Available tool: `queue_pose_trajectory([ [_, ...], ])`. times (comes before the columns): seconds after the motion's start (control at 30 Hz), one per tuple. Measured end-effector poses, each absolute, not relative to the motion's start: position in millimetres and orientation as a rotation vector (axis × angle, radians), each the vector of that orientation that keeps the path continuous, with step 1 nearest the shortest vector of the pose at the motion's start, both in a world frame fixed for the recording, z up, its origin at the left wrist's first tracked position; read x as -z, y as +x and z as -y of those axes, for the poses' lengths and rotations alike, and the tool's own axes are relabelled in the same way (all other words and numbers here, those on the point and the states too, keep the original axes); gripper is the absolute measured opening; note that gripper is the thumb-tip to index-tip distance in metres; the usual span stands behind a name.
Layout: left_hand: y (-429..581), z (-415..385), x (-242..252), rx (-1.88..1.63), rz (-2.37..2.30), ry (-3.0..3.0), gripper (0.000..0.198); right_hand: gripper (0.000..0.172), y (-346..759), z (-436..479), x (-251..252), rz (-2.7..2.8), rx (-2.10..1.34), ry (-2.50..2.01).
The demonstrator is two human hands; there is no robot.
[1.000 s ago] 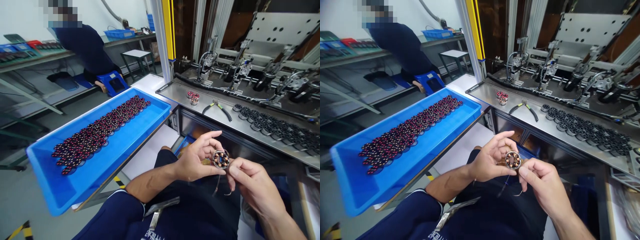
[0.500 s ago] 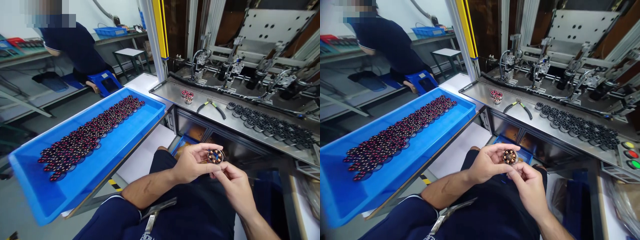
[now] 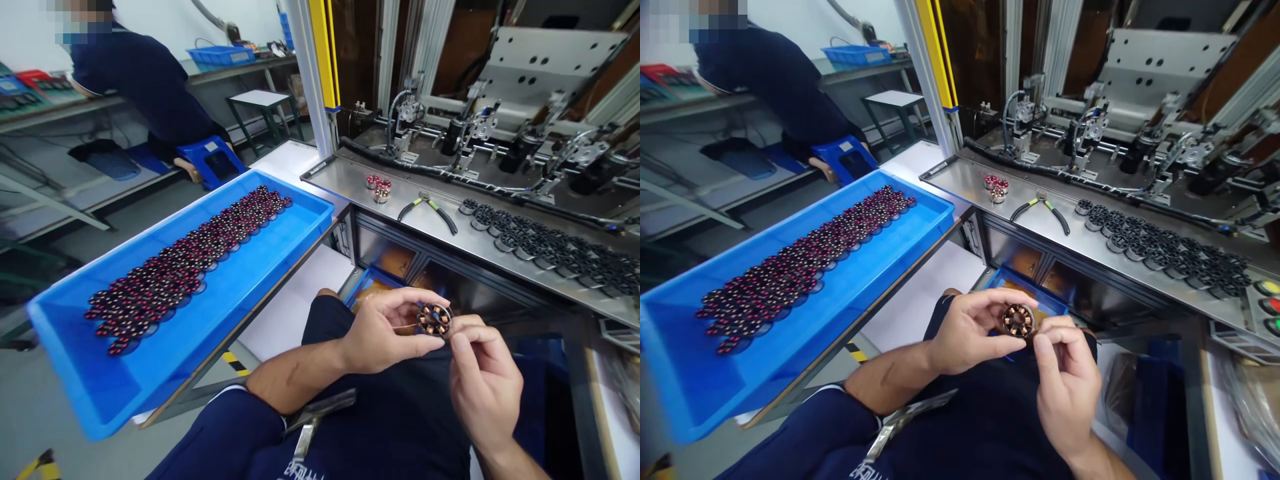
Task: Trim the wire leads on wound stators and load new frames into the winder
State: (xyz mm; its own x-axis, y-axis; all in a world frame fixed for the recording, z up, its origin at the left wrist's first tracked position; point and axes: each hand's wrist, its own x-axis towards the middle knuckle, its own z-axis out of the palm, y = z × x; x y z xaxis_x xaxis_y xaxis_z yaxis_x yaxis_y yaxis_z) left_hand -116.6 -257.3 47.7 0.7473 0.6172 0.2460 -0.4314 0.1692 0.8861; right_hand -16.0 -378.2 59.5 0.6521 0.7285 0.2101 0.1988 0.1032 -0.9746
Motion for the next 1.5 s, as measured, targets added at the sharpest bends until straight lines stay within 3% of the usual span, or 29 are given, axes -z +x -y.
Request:
queue_pose_trajectory([
  [0.1, -114, 258, -46, -0.723, -0.161, 1.102, 0.047, 0.005, -15, 379, -57, 0.833, -0.475, -1.427],
  [0.33, -113, 257, -52, -1.171, -0.074, 1.687, 0.045, 0.006, -15, 372, -65, 0.750, -0.605, -1.327],
  [0.5, -113, 256, -54, -1.192, -0.085, 1.705, 0.043, 0.018, -19, 370, -56, 0.501, -0.703, -1.293],
  [0.6, -113, 255, -53, -1.201, -0.092, 1.727, 0.041, 0.010, -13, 375, -54, 0.586, -0.599, -1.299],
  [0.7, -114, 254, -54, -1.196, -0.081, 1.769, 0.041, 0.032, -7, 378, -60, 0.805, -0.434, -1.332],
  [0.73, -114, 254, -55, -1.191, -0.071, 1.783, 0.041, 0.031, -6, 378, -63, 0.869, -0.407, -1.362],
  [0.83, -115, 254, -58, -1.193, -0.030, 1.777, 0.043, 0.004, -6, 372, -69, 0.801, -0.434, -1.469],
  [1.0, -117, 254, -55, -1.098, -0.082, 1.590, 0.044, 0.017, -10, 367, -64, 0.407, -0.615, -1.349],
  [1.17, -119, 251, -49, -1.014, -0.131, 1.439, 0.045, 0.035, -12, 380, -57, 0.687, -0.636, -1.218],
  [1.33, -119, 252, -49, -0.953, -0.116, 1.385, 0.046, 0.008, -12, 382, -58, 0.819, -0.570, -1.341],
  [1.5, -120, 252, -51, -0.963, -0.138, 1.432, 0.044, 0.009, -10, 383, -63, 0.878, -0.384, -1.422],
])
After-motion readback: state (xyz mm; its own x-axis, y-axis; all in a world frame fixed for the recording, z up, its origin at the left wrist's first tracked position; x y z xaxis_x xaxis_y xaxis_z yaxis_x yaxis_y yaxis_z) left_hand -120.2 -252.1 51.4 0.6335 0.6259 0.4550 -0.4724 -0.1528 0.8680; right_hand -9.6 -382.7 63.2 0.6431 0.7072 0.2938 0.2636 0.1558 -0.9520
